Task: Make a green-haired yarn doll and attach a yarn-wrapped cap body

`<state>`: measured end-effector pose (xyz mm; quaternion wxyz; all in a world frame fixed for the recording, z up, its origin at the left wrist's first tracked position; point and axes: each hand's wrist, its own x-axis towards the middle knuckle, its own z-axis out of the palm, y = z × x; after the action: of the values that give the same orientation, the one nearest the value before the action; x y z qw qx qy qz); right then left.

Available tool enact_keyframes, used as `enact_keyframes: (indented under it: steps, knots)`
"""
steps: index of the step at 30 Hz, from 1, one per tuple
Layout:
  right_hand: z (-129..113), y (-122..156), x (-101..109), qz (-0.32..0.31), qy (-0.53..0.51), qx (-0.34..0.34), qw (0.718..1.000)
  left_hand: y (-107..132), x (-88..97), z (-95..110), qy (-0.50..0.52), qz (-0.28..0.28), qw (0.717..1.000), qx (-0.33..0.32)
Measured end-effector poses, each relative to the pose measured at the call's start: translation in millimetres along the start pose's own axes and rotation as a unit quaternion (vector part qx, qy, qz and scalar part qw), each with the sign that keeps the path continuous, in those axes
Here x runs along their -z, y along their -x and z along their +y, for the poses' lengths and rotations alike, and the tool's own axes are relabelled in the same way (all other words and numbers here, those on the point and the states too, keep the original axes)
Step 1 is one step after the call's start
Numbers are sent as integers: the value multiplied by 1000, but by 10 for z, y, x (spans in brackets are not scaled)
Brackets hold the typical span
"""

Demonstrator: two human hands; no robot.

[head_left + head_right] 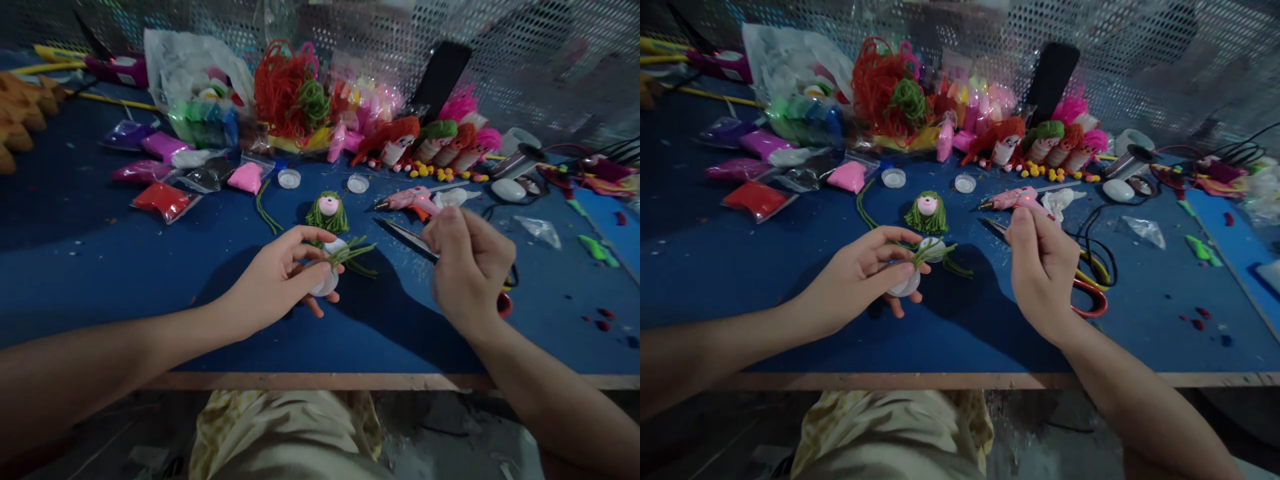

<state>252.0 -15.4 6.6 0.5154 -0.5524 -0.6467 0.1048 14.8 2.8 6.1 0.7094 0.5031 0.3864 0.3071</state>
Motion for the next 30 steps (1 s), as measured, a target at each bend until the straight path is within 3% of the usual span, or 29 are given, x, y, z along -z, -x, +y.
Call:
enact_keyframes:
  steps: [3, 6, 10, 15, 21, 26, 30]
  knots:
    - [-39, -32, -5, -88, -16, 6, 996, -6, -9, 4, 8, 7, 1000, 1]
    - [-110, -22, -42, -254, -48, 44, 965, -4, -5, 0, 15, -17, 1000, -3]
    - [-165, 47, -99, -340, -138, 33, 930, 22, 1, 17, 4, -90, 996, 4]
    - [-158, 79, -128, -344, -202, 34, 916, 43, -2, 20, -29, -104, 994, 16]
    - [-156, 74, -128, -326, -166, 41, 930, 26, 29, -20, -46, -103, 994, -14]
    - [-165, 113, -149, -246, -82, 115, 959, 16, 30, -58, -26, -94, 995, -35]
    - [-158, 123, -155, -222, -36, 174, 959, 25, 36, -97, -58, -73, 994, -53]
